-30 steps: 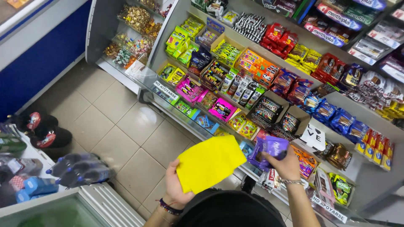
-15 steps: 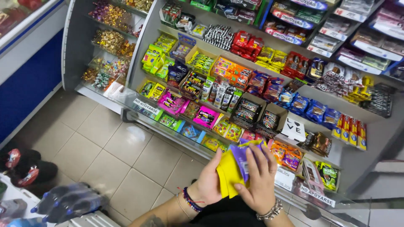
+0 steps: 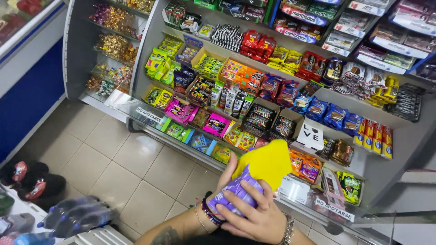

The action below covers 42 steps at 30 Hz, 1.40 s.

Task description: Organizing and placing yellow snack packets into a cardboard box on a counter

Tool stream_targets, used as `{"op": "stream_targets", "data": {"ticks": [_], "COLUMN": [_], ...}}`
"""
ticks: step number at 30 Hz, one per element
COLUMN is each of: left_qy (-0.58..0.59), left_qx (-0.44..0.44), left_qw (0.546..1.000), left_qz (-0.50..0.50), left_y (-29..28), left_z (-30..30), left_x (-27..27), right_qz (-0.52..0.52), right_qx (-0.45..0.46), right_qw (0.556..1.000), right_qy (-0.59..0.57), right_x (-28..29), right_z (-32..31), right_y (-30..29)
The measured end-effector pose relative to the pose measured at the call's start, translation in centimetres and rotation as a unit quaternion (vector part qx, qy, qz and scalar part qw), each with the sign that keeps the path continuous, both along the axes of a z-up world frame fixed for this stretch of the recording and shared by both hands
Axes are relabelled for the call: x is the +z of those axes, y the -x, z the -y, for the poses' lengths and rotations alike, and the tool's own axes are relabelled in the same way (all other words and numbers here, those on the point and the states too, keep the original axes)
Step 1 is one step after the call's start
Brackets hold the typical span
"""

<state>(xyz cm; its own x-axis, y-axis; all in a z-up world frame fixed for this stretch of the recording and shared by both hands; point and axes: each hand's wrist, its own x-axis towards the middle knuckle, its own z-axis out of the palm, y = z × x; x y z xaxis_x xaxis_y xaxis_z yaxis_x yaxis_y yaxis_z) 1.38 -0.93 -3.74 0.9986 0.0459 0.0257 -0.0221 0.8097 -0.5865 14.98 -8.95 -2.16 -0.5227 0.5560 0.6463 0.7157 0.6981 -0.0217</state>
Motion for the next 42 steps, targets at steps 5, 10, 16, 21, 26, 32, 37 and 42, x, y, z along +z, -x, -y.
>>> {"op": "stream_targets", "data": {"ticks": [5,10,16,21,26,32,37,42], "left_qy": [-0.084,-0.225,-0.332,-0.427,-0.322,-0.423,-0.401,-0.379], "left_qx": [0.119,0.271,0.329,0.249,0.171,0.321,0.307,0.328], "left_qw": [0.989,0.903,0.849,0.843,0.89,0.814,0.834,0.836], "left_qz": [-0.004,-0.246,-0.248,-0.213,-0.274,-0.238,-0.224,-0.223], "left_y": [-1.4,-1.4,-1.3,-2.8,-3.3,-4.4,-4.6,-5.1], "left_z": [-0.9,-1.7,-1.5,1.2,2.5,3.2,1.9,0.8], "left_x": [-0.8,0.4,1.9,2.2,-0.3,1.2,2.9,4.0], "right_qz": [0.039,-0.002,-0.458,-0.406,-0.172,-0.1,-0.066,-0.138], "right_qx": [0.049,0.036,-0.039,-0.257,-0.379,-0.294,-0.149,-0.183], "right_qw": [0.998,0.994,0.777,0.831,0.907,0.936,0.969,0.927], "right_qy": [0.0,0.099,0.43,0.282,0.061,0.167,0.186,0.295], "right_x": [1.9,1.1,3.2,1.2,0.6,-0.8,-0.5,-2.9], "right_z": [-0.7,-0.5,1.2,0.0,0.0,1.8,2.9,4.3], "right_y": [-1.8,-4.5,-6.7,-5.8,-4.0,-3.9,-5.9,-11.5]}}
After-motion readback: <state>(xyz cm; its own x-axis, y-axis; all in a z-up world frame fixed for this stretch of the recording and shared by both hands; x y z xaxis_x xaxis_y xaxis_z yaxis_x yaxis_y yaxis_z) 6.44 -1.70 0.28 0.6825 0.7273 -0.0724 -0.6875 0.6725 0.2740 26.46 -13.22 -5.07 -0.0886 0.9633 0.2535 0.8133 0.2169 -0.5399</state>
